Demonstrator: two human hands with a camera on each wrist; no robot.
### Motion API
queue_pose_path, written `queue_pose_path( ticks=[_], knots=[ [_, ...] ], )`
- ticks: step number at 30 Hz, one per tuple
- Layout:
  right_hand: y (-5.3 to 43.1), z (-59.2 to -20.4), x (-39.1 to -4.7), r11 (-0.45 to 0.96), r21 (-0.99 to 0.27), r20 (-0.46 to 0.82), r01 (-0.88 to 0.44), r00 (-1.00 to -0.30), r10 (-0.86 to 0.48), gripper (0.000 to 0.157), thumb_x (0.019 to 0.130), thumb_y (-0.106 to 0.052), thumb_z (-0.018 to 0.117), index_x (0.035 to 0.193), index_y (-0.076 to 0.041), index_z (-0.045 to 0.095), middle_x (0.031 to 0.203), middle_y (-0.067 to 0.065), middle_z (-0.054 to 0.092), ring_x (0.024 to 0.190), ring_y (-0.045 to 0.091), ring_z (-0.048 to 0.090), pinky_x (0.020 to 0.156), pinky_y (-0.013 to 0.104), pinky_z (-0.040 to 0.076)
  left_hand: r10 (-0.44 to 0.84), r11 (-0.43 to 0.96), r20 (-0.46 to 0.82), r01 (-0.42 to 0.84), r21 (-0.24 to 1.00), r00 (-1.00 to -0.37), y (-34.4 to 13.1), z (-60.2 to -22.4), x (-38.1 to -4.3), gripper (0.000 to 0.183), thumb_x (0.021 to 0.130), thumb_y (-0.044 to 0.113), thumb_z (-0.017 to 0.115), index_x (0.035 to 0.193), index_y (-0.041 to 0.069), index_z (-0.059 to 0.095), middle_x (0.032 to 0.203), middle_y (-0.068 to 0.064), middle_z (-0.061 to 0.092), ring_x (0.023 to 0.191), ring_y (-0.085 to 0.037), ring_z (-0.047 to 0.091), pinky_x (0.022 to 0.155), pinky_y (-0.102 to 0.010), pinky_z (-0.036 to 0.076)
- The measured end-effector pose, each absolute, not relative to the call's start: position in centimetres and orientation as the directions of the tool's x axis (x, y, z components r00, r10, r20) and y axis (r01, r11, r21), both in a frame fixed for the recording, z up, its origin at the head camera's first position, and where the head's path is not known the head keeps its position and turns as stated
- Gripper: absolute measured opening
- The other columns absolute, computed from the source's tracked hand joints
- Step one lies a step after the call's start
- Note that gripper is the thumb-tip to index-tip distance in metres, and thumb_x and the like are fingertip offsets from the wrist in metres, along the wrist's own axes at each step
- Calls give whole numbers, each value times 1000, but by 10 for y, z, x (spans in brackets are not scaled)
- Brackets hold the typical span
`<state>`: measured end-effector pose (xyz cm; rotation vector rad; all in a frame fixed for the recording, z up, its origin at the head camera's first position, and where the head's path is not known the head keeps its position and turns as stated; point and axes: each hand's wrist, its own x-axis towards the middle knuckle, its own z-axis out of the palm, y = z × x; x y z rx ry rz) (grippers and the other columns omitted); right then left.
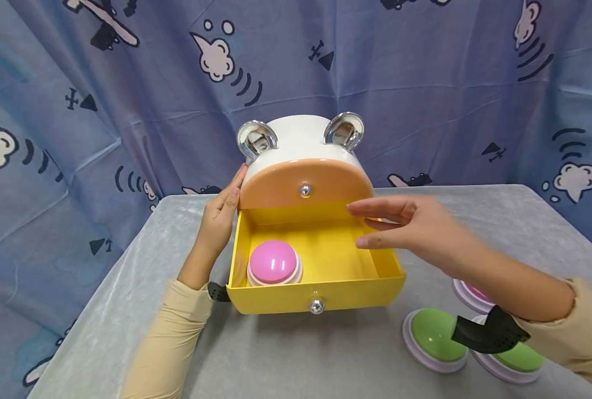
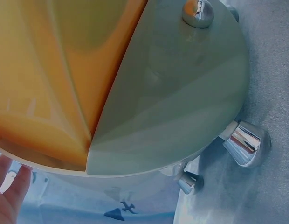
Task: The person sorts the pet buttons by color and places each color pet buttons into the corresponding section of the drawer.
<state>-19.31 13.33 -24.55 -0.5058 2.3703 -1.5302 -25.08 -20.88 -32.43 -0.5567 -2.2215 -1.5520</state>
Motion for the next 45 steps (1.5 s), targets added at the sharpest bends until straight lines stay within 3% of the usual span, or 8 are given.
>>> queue_pose_path(
  ticks=[7, 12, 21, 28, 36, 39, 41, 45],
  knots=[
    [173, -251, -197, 492, -863, -64, -117, -940, -335, 56, 88, -35, 76, 140, -27, 56, 145, -6, 57, 123, -1, 59, 95, 23, 55, 103, 312, 515, 520, 796, -851, -209, -324, -251, 44, 110, 25, 34, 152, 17, 41, 160, 7, 37, 148, -4, 31, 125, -27, 24],
    [200, -258, -200, 532, -841, -54, -99, -963, -265, 55, 92, -36, 72, 143, -28, 53, 131, -26, 60, 110, -16, 57, 84, 12, 55, 103, 312, 515, 519, 796, -851, -209, -324, -251, 44, 110, 26, 34, 152, 18, 41, 160, 8, 37, 148, -3, 31, 124, -27, 25],
    [235, -281, -200, 532, -846, -84, -32, -978, -192, 51, 95, -31, 68, 143, -27, 52, 114, -42, 58, 100, -21, 56, 76, 7, 51, 105, 309, 526, 531, 790, -844, -209, -323, -252, 44, 110, 27, 35, 152, 18, 41, 159, 7, 37, 148, -3, 32, 124, -27, 25],
    [260, -299, -198, 537, -841, -5, -73, -990, -142, 55, 99, -25, 63, 150, -24, 42, 117, -40, 51, 101, -22, 51, 73, 2, 47, 100, 311, 533, 536, 785, -840, -208, -324, -252, 43, 110, 26, 35, 152, 18, 42, 159, 7, 38, 148, -3, 32, 124, -26, 26],
    [283, -324, -191, 525, -851, -41, -18, -994, -101, 65, 103, -29, 56, 159, -20, 25, 123, -37, 44, 102, -25, 44, 106, 2, 28, 96, 316, 539, 539, 781, -837, -207, -323, -251, 43, 110, 25, 35, 151, 17, 43, 159, 6, 39, 147, -3, 33, 123, -25, 26],
    [293, -334, -192, 472, -881, -85, 30, -992, -95, 67, 103, -30, 55, 160, -21, 22, 121, -39, 44, 102, -25, 43, 128, 28, 8, 97, 315, 530, 531, 786, -842, -208, -323, -251, 43, 110, 25, 34, 152, 18, 42, 159, 7, 38, 147, -2, 32, 123, -25, 26],
    [301, -342, -192, 397, -916, -108, 62, -990, -94, 63, 103, -28, 55, 158, -26, 25, 118, -41, 46, 102, -25, 45, 129, 41, -3, 98, 311, 525, 527, 791, -845, -208, -323, -251, 43, 110, 26, 34, 152, 18, 42, 159, 7, 38, 147, -2, 32, 123, -25, 26],
    [313, -357, -193, 194, -971, -155, 140, -986, -64, 49, 101, -21, 58, 145, -35, 40, 112, -42, 54, 97, -22, 51, 125, 33, -11, 100, 307, 523, 526, 793, -847, -208, -324, -251, 43, 110, 25, 34, 152, 17, 42, 159, 7, 38, 148, -2, 32, 124, -25, 26]
  ],
)
